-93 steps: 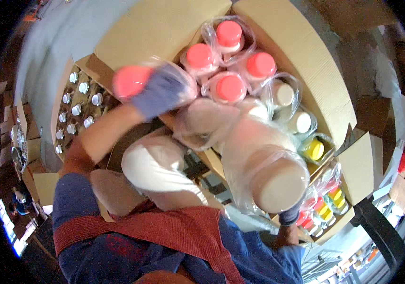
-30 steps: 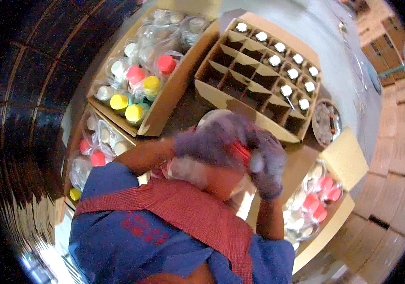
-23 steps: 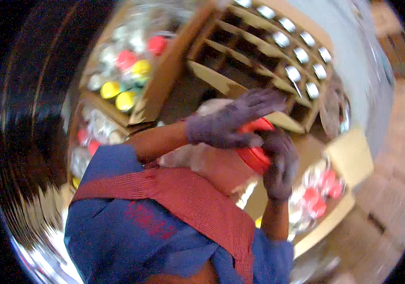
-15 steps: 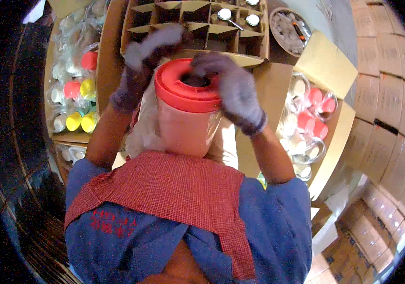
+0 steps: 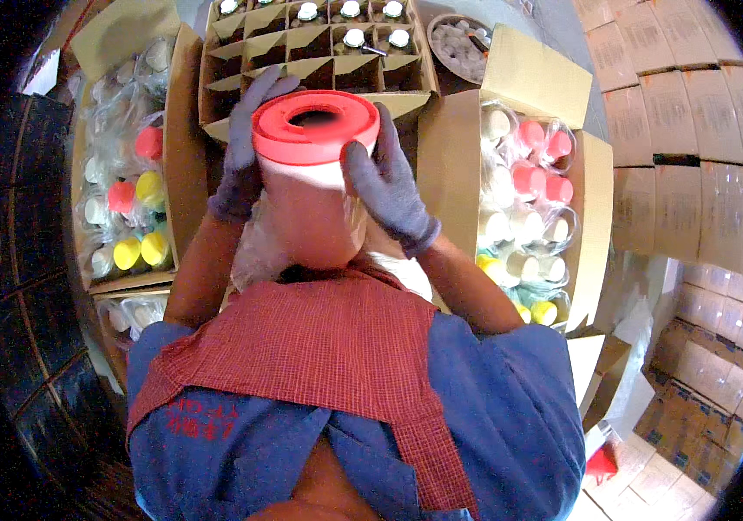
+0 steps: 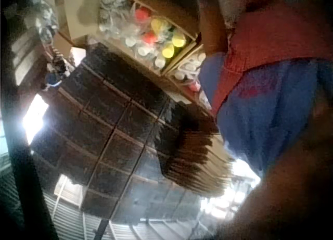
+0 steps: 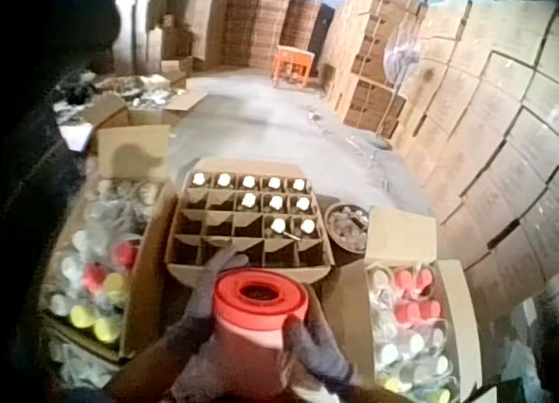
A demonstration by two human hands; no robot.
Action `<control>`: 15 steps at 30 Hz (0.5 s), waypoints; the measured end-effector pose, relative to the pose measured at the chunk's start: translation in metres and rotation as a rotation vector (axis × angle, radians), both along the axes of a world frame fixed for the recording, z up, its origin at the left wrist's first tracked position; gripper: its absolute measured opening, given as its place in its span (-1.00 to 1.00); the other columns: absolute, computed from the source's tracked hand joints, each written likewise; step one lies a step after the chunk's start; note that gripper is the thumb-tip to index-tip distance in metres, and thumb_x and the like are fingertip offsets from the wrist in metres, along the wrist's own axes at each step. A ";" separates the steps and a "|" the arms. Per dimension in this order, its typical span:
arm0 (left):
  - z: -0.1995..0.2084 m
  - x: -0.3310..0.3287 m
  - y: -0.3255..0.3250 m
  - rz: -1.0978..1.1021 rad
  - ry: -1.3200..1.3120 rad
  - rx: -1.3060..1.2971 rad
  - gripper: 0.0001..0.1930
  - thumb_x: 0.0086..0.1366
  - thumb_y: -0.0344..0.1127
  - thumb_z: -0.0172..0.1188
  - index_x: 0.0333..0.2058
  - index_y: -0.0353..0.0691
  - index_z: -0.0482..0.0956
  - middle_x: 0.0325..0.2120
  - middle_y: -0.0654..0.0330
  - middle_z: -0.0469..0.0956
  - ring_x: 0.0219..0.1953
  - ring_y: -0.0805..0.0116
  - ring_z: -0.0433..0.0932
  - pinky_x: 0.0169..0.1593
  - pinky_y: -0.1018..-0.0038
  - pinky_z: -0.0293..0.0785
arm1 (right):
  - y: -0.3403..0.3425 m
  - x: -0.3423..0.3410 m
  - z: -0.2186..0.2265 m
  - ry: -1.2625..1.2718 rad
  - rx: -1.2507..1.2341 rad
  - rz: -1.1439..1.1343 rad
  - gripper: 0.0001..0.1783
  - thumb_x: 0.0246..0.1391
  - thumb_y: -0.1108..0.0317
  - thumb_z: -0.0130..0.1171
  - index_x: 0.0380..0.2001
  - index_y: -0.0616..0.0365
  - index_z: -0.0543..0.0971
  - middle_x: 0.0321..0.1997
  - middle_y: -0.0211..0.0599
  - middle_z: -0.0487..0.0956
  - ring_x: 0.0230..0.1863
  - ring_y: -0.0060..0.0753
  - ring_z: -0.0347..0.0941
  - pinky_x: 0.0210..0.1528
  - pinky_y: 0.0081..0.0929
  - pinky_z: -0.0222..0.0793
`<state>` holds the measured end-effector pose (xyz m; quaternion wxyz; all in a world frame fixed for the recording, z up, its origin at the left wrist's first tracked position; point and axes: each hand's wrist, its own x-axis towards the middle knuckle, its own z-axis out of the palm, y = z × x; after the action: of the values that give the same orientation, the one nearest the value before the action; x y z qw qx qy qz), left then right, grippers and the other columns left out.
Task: The person assembles plastic containers by inserting metal components into the openings, securing them with red lids, and placing the finished units into cardboard boxes. The person handles multiple containers, lids, and metal parts throughout the process.
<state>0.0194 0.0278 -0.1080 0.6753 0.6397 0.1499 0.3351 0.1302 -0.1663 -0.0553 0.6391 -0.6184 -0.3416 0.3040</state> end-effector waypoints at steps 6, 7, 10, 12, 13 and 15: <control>0.061 -0.049 -0.090 0.162 0.147 0.586 0.03 0.02 -0.04 0.32 0.29 -0.44 -0.11 0.29 -0.12 -0.01 0.32 0.00 0.03 0.34 0.24 -0.04 | -0.018 0.027 -0.017 0.115 0.126 0.242 -0.44 0.34 0.12 -0.24 0.27 0.24 0.14 0.28 -0.18 0.29 0.27 -0.37 0.21 0.32 -0.41 0.07; 0.056 -0.056 -0.084 0.137 0.102 0.528 0.02 0.04 -0.04 0.30 0.29 -0.44 -0.11 0.29 -0.13 -0.01 0.32 0.00 0.03 0.35 0.23 -0.06 | -0.021 0.029 -0.024 -0.014 0.115 0.262 -0.44 0.35 0.09 -0.29 0.27 0.24 0.16 0.27 -0.17 0.30 0.27 -0.32 0.22 0.32 -0.38 0.08; 0.022 -0.073 -0.083 0.151 0.072 0.029 -0.07 0.14 0.03 0.24 0.29 -0.39 -0.04 0.26 -0.14 0.05 0.32 0.00 0.04 0.35 0.21 -0.08 | -0.027 0.031 -0.028 0.193 0.232 0.361 -0.47 0.35 0.14 -0.25 0.27 0.19 0.17 0.30 -0.20 0.28 0.27 -0.32 0.22 0.34 -0.36 0.06; -0.024 -0.073 -0.081 0.102 0.235 0.404 -0.16 0.13 0.04 0.26 0.25 -0.29 0.12 0.14 -0.13 0.23 0.24 -0.01 0.17 0.26 0.21 0.11 | -0.028 0.041 -0.029 0.546 0.292 0.419 -0.44 0.35 0.08 -0.27 0.27 0.20 0.19 0.31 -0.20 0.27 0.26 -0.32 0.23 0.32 -0.35 0.08; -0.012 -0.072 -0.092 0.108 0.309 0.505 -0.18 0.08 0.03 0.30 0.22 -0.27 0.20 0.05 -0.12 0.34 0.17 -0.02 0.26 0.19 0.20 0.21 | -0.026 0.058 -0.028 0.549 0.259 0.404 -0.43 0.34 0.06 -0.27 0.26 0.21 0.20 0.30 -0.19 0.28 0.26 -0.31 0.24 0.32 -0.35 0.09; 0.025 -0.075 -0.107 0.066 0.405 0.450 -0.21 0.03 -0.05 0.34 0.19 -0.26 0.24 0.02 -0.09 0.37 0.11 -0.02 0.31 0.18 0.19 0.24 | -0.020 0.089 -0.001 0.554 0.182 0.365 -0.41 0.34 0.02 -0.27 0.24 0.23 0.23 0.28 -0.18 0.30 0.26 -0.30 0.24 0.32 -0.34 0.10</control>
<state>-0.0551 -0.0796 -0.0835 0.4616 0.8219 0.2244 0.2473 0.2191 -0.1860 -0.0567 0.6953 -0.3816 -0.2856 0.5380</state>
